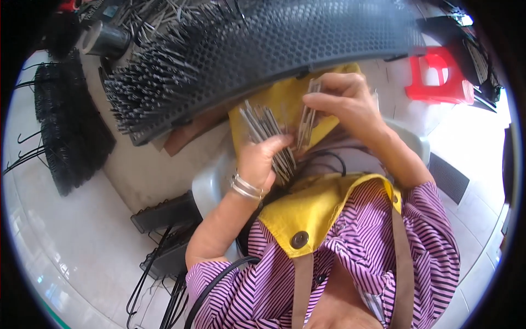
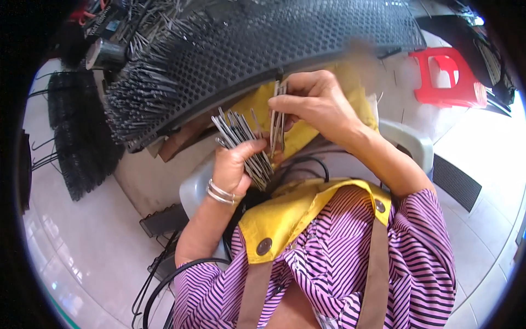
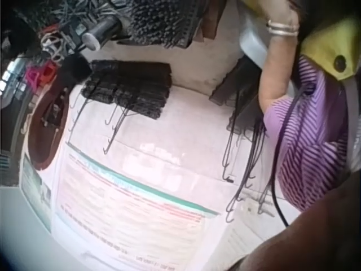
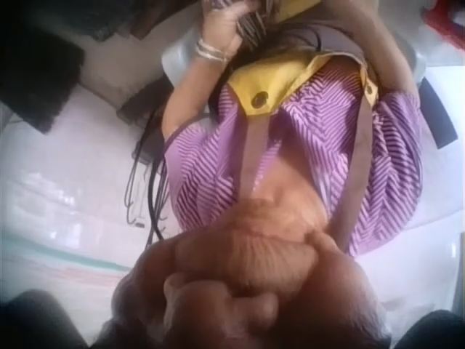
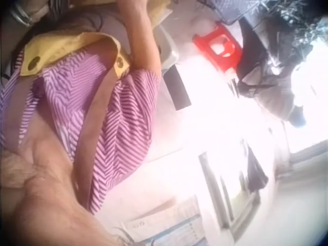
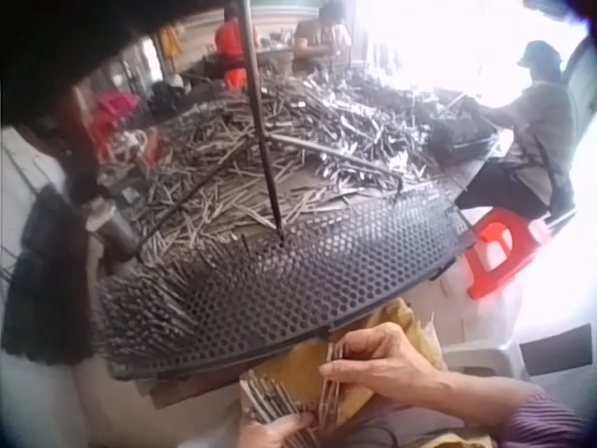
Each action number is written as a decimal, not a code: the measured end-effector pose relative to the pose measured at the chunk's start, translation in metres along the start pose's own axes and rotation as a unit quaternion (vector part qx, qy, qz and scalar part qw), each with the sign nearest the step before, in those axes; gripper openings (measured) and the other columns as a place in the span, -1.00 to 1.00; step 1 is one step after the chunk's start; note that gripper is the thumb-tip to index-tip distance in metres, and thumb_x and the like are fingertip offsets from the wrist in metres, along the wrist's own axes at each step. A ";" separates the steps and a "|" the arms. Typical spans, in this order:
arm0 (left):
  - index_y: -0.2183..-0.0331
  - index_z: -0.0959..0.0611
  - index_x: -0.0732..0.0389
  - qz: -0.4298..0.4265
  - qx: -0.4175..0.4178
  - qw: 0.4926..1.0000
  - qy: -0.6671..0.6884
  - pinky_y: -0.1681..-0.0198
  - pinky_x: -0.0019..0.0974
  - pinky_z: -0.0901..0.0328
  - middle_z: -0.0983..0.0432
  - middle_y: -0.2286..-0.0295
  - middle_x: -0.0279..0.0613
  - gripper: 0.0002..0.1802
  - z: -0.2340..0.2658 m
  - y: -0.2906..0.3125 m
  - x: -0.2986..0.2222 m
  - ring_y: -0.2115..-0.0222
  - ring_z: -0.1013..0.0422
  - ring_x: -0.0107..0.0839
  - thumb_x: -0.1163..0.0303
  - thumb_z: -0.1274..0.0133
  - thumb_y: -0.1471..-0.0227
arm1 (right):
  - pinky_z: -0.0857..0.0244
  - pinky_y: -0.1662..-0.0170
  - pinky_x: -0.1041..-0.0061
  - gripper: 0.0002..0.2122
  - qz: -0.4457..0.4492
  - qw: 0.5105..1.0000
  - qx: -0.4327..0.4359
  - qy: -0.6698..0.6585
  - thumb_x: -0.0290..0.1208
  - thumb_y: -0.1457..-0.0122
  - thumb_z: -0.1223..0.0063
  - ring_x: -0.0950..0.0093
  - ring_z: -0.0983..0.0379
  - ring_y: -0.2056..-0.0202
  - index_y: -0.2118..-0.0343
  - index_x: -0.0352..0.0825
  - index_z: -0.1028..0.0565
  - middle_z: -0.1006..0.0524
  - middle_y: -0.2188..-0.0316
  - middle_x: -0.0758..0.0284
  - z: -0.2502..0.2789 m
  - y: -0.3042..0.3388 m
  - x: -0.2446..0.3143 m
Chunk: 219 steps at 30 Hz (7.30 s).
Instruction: The recorder is inserting thin metal rods into a black plastic mesh to assemble a rack.
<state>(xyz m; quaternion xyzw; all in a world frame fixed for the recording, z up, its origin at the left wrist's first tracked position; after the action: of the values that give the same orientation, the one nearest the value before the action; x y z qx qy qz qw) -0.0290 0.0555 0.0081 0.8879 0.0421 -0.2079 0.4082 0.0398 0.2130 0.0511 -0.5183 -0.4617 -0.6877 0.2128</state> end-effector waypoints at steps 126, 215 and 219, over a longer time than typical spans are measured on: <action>0.37 -0.45 0.25 0.065 0.091 0.994 -0.004 0.72 -0.47 -0.18 -0.36 0.67 -0.24 -0.77 -0.010 0.003 -0.002 0.74 -0.27 -0.50 0.43 -0.07 0.15 | -0.21 0.53 0.22 -0.94 0.475 0.761 -0.104 0.429 -0.57 0.19 0.10 0.04 -0.35 0.55 0.63 -0.45 -0.32 -0.37 0.70 0.02 -0.005 -0.134 0.086; 0.44 -0.50 0.36 0.093 0.070 0.990 0.079 0.51 -0.34 -0.38 -0.48 0.51 -0.08 -0.87 0.001 -0.001 0.005 0.54 -0.44 -0.34 0.53 -0.02 0.14 | -0.26 0.42 0.73 -0.91 0.434 0.895 -0.101 0.012 -0.59 0.08 -0.04 0.69 -0.40 0.52 0.45 -0.39 -0.47 -0.51 0.56 0.36 -0.048 -0.122 0.067; 0.40 -0.50 0.36 0.094 0.081 0.990 0.064 0.47 -0.30 -0.39 -0.46 0.48 -0.10 -0.83 0.005 -0.003 0.006 0.50 -0.43 -0.33 0.49 -0.01 0.12 | -0.23 0.51 0.62 -0.89 0.485 0.855 -0.048 0.176 -0.56 0.10 -0.04 0.54 -0.39 0.60 0.44 -0.37 -0.45 -0.44 0.63 0.25 -0.050 -0.122 0.072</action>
<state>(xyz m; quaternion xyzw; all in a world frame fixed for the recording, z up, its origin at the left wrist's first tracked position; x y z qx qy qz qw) -0.0261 0.0533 0.0014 0.9295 -0.0323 -0.1147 0.3489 -0.1067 0.2423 0.0639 -0.5560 -0.0734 -0.5985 0.5721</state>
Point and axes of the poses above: each hand's wrist, its own y-axis away from the middle knuckle, its own z-axis out of the back of the hand, x = y × z, the point moved 2 cm from there along -y, towards the middle knuckle
